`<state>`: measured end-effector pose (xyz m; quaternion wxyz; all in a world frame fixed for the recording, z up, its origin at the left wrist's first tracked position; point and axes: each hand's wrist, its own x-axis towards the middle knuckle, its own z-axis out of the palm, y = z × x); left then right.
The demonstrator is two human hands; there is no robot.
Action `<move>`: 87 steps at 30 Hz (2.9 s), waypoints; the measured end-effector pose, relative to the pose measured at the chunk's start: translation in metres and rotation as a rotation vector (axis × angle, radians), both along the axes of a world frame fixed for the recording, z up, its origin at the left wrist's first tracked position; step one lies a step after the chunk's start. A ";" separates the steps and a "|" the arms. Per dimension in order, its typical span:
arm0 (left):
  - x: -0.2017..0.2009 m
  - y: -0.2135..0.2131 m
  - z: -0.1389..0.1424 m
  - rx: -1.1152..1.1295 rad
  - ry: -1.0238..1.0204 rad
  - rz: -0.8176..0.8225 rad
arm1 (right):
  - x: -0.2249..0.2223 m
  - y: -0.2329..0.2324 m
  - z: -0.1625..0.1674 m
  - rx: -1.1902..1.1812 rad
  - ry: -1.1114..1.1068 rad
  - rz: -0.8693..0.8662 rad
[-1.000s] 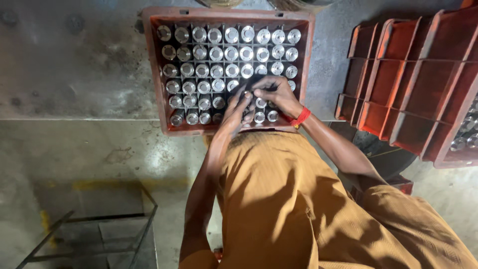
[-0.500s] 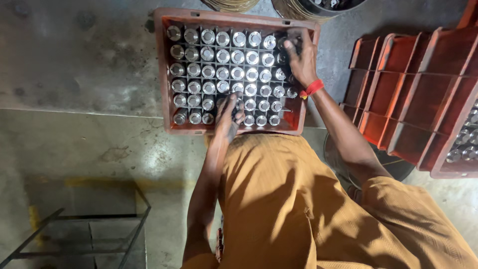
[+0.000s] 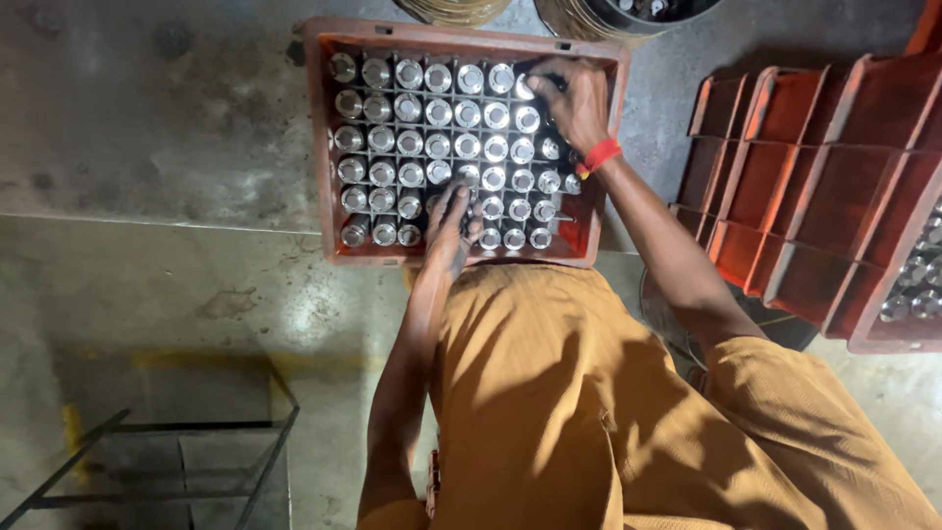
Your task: The person repeatedly picks small cylindrical metal parts from a bucket and places them into a red plastic crate, filling the crate's compartments. The person then lifts the filled crate and stacks it with other crates.
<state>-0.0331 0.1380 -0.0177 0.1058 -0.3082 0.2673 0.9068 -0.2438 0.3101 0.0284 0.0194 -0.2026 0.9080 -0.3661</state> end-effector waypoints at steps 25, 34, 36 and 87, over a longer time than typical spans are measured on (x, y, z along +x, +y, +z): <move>-0.008 0.033 -0.010 0.025 0.057 -0.102 | 0.105 0.073 -0.019 0.183 -0.020 0.048; -0.026 0.055 0.029 -0.511 0.067 -0.377 | 0.121 0.058 -0.009 -0.322 -0.615 0.031; -0.030 0.062 0.029 -0.478 0.044 -0.326 | 0.121 0.059 -0.009 -0.307 -0.595 0.004; -0.035 0.045 0.026 -0.297 0.102 -0.196 | 0.085 0.048 -0.020 -0.334 -0.768 0.084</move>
